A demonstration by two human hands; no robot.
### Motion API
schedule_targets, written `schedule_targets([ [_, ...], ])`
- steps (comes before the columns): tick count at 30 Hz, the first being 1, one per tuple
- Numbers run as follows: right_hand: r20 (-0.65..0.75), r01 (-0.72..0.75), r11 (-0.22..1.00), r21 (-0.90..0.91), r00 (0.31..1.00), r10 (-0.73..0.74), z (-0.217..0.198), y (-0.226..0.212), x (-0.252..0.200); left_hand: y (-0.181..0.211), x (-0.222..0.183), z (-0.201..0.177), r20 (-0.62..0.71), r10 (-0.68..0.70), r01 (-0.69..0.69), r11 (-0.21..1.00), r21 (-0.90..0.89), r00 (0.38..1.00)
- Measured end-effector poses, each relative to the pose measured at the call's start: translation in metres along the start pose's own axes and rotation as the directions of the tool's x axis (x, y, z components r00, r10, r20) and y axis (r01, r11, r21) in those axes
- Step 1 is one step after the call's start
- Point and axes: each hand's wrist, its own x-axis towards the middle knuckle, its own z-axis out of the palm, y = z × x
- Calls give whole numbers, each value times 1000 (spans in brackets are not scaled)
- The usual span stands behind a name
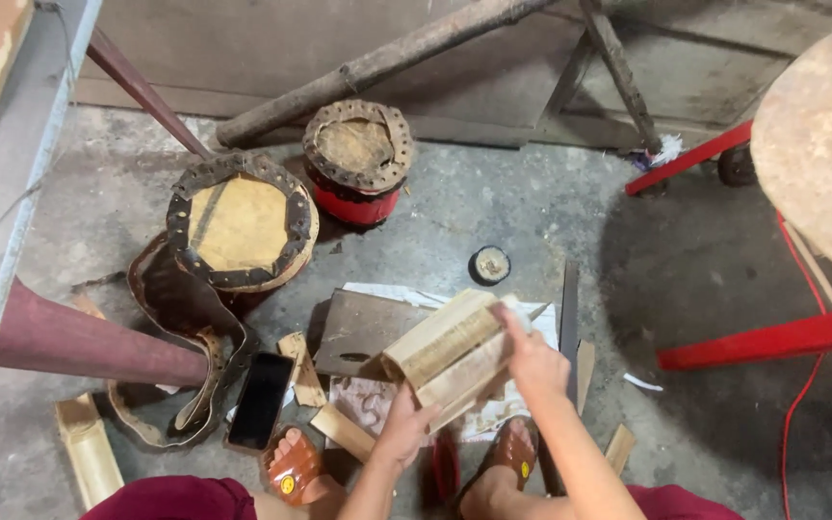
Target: Sanding the surfaces and edges of a wooden frame while using pliers and a hammer for minor adjustments.
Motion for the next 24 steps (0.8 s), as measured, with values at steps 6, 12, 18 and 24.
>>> schedule_targets([
  [6,13,-43,995,92,999,41,-51,-16,-19,14,5,-5,-95,-243,190,906,-379,965],
  [12,111,24,999,-31,994,-21,-39,-40,-12,5,0,6,26,-131,132,946,-297,991],
  [18,83,566,769,-296,818,-570,-12,-78,-63,31,-22,20,148,-63,98,964,-247,987],
  [24,79,101,980,-171,993,-88,-41,-27,-11,13,-14,20,4,-33,33,999,-21,999],
])
